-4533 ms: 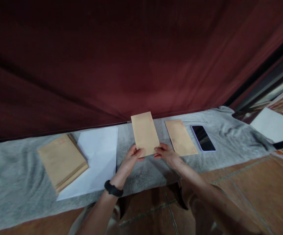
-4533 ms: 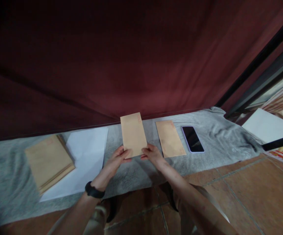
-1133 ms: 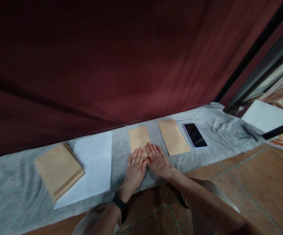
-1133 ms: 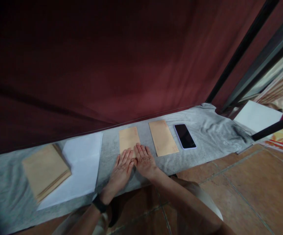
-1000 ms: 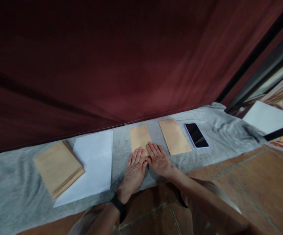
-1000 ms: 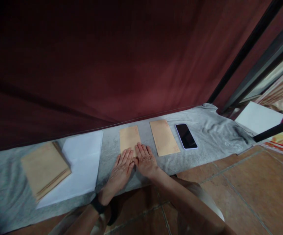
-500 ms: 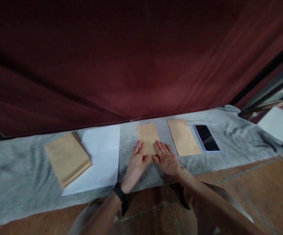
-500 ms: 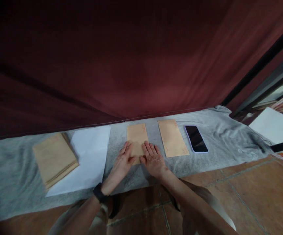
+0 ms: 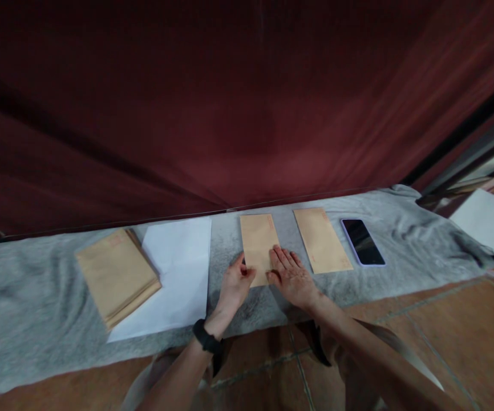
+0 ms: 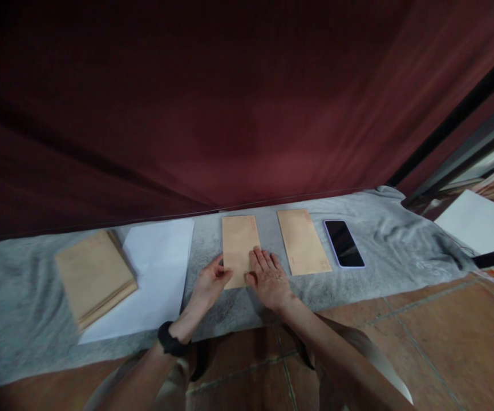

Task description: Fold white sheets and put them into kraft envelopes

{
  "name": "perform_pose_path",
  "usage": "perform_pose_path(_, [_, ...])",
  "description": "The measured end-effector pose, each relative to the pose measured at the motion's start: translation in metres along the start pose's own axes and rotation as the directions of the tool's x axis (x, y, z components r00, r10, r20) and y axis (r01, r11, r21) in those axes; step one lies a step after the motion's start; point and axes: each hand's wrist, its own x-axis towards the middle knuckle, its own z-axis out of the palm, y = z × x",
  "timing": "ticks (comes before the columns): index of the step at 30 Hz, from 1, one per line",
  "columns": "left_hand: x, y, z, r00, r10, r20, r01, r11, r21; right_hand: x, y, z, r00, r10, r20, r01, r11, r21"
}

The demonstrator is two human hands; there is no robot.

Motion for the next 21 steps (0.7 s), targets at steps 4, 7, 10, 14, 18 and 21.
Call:
perform_pose_path(4, [0.000,0.001,-0.003,0.990,-0.130,0.057,0.138,0.976,-0.171,0.001,0.002,-0.003,1.000,0.002,0.020,-0.003,1.000,0.021])
perform_pose_path(7, [-0.003,0.005,-0.007,0.953,-0.229,0.197,0.273,0.931,-0.240,0.003,0.005,-0.003,0.999,0.003,0.036,-0.004,0.999,0.036])
perform_pose_path(10, [-0.005,0.009,-0.008,0.912,-0.274,0.307,0.362,0.888,-0.282,0.003,0.008,-0.002,0.999,0.013,0.035,-0.014,0.999,0.044])
perform_pose_path(14, [-0.004,0.011,-0.006,0.933,-0.236,0.273,0.326,0.874,-0.360,0.006,0.011,0.002,0.999,0.037,0.034,-0.040,0.994,0.098])
perform_pose_path(18, [-0.001,0.015,-0.006,0.948,-0.189,0.258,0.282,0.874,-0.395,0.015,0.021,0.004,0.983,0.179,0.036,-0.182,0.945,0.272])
perform_pose_path(21, [0.001,0.018,-0.007,0.951,-0.158,0.266,0.260,0.875,-0.409,0.024,0.030,0.001,0.941,0.327,0.092,-0.325,0.788,0.523])
